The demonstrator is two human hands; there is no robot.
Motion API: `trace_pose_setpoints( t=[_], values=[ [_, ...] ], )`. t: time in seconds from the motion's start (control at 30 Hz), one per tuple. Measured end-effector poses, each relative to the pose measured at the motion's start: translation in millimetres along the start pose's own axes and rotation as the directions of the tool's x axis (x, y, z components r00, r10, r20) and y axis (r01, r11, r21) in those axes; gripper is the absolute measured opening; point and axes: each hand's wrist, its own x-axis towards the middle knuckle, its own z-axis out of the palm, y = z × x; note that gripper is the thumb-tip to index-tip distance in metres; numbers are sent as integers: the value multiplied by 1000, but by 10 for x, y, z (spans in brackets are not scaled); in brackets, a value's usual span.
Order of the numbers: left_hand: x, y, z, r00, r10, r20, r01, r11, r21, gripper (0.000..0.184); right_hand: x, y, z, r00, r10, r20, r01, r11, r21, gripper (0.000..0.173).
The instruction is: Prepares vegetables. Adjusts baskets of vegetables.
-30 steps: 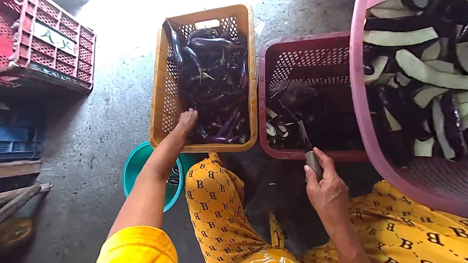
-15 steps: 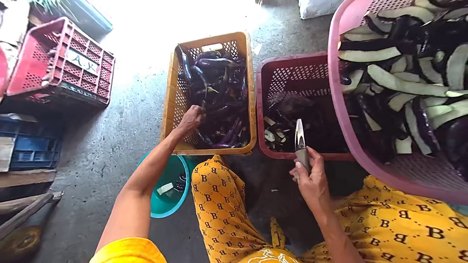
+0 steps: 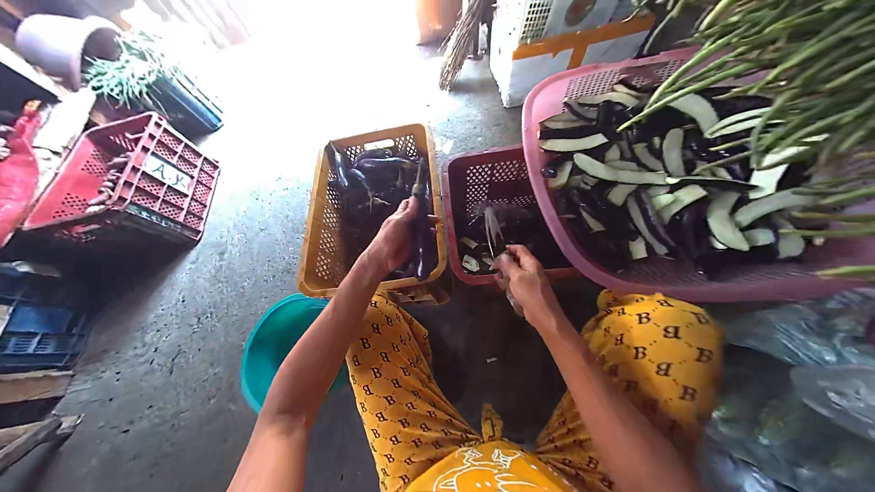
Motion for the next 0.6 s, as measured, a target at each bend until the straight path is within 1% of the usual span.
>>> trace_pose_setpoints(
  t=[0.07,0.1,0.17,0.2,0.27,0.3,0.4,0.5,0.6],
  values=[
    [-125,-138,176,995,61,76,-76,974,211,43,107,-9,-34,999,-31,13,32,995,-98,39],
    [-151,-226,243,989,100,112,-131,940,315,41,151,13,-49,999,-42,23,45,989,-138,44],
    [-180,-372,383,973,179,143,-227,836,499,39,201,85,-59,998,-39,41,45,985,-167,57],
    [-184,-444,441,968,203,148,-251,779,575,41,207,139,-52,998,-26,49,34,985,-172,62],
    [-198,-582,518,959,237,152,-275,673,687,46,194,252,-7,998,-1,65,13,983,-182,65],
    [-200,-651,535,952,261,160,-292,617,731,46,194,304,22,997,9,73,5,981,-195,65],
    [-202,-823,569,922,339,189,-341,475,811,39,227,396,81,995,25,92,-1,968,-250,68],
    [-180,-909,603,891,399,215,-382,403,832,36,273,439,116,996,16,86,7,967,-256,68],
    [-162,-993,612,835,497,238,-428,314,847,34,312,489,151,998,21,67,-3,967,-256,69]
  ],
)
